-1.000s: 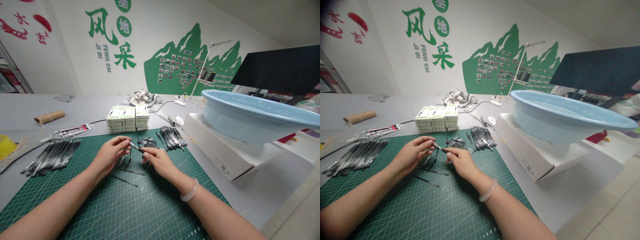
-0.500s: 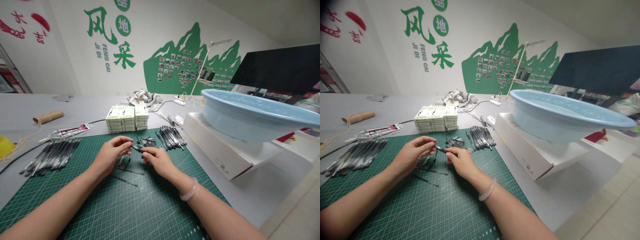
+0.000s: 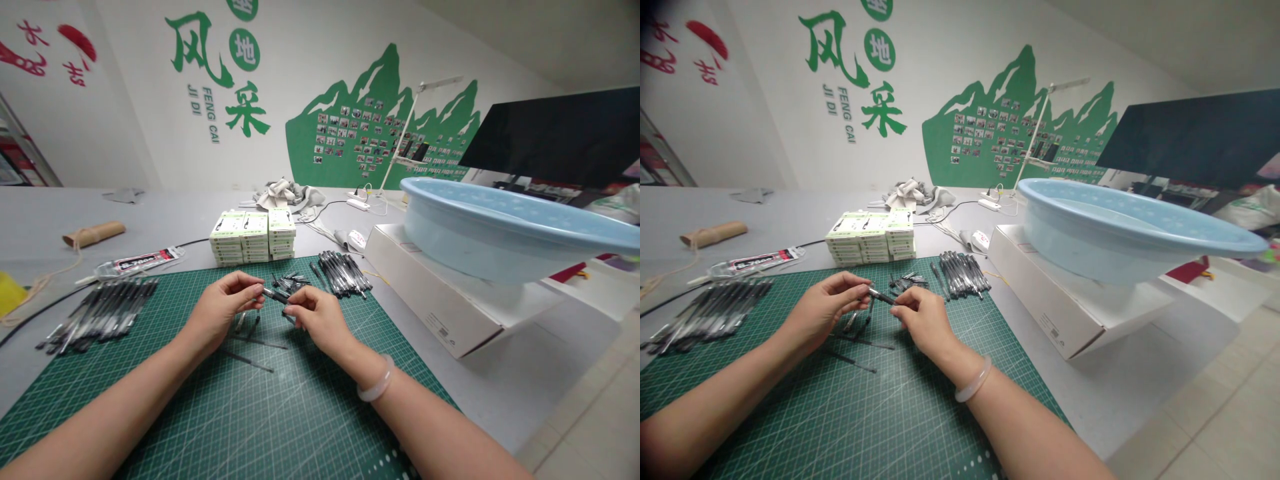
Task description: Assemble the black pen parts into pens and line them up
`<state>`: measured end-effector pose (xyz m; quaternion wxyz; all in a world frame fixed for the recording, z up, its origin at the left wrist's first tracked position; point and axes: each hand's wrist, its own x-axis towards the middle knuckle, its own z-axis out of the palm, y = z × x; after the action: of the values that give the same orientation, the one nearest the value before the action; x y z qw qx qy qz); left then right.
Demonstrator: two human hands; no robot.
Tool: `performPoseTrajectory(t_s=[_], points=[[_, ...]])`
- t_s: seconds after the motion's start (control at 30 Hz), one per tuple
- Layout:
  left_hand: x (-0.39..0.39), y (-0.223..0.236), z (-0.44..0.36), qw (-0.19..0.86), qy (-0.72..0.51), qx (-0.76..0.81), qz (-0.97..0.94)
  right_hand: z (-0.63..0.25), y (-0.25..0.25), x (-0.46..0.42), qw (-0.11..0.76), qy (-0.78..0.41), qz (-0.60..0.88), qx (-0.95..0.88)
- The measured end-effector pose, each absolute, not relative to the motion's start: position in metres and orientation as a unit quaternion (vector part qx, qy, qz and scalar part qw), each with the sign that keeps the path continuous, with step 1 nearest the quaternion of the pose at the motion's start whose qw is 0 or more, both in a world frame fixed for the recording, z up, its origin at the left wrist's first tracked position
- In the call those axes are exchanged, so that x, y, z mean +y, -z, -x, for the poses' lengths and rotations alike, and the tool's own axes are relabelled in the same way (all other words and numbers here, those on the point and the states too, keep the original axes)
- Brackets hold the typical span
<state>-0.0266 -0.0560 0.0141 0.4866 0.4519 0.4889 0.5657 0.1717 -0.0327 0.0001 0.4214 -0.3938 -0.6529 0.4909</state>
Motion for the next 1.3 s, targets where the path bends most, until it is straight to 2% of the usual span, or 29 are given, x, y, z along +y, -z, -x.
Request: performPoseTrajectory(t_s=[0.2, 0.57, 0.63, 0.73, 0.87, 1.03, 1.17, 1.3], points=[[-0.058, -0.015, 0.026, 0.488, -0.566, 0.484, -0.455, -0.172, 0.000, -0.034, 0.435, -0.498, 0.384, -0.644], [-0.057, -0.019, 0.027, 0.487, -0.560, 0.491, -0.456, -0.171, -0.002, -0.033, 0.389, -0.547, 0.382, -0.635], [-0.054, -0.016, 0.032, 0.486, -0.573, 0.495, -0.436, -0.173, -0.001, -0.031, 0.391, -0.488, 0.387, -0.677], [-0.048, -0.012, 0.039, 0.469, -0.607, 0.506, -0.395, -0.179, -0.001, -0.028, 0.394, -0.317, 0.392, -0.768], [-0.046, -0.009, 0.040, 0.458, -0.617, 0.518, -0.375, -0.187, -0.004, -0.025, 0.351, -0.175, 0.404, -0.826], [-0.048, -0.011, 0.038, 0.478, -0.595, 0.527, -0.375, -0.199, -0.005, -0.011, 0.348, -0.100, 0.434, -0.825], [-0.045, -0.009, 0.043, 0.487, -0.576, 0.536, -0.379, -0.227, 0.001, 0.020, 0.383, -0.070, 0.572, -0.722], [-0.043, -0.005, 0.048, 0.495, -0.554, 0.537, -0.400, -0.260, 0.012, 0.048, 0.363, -0.049, 0.677, -0.639]])
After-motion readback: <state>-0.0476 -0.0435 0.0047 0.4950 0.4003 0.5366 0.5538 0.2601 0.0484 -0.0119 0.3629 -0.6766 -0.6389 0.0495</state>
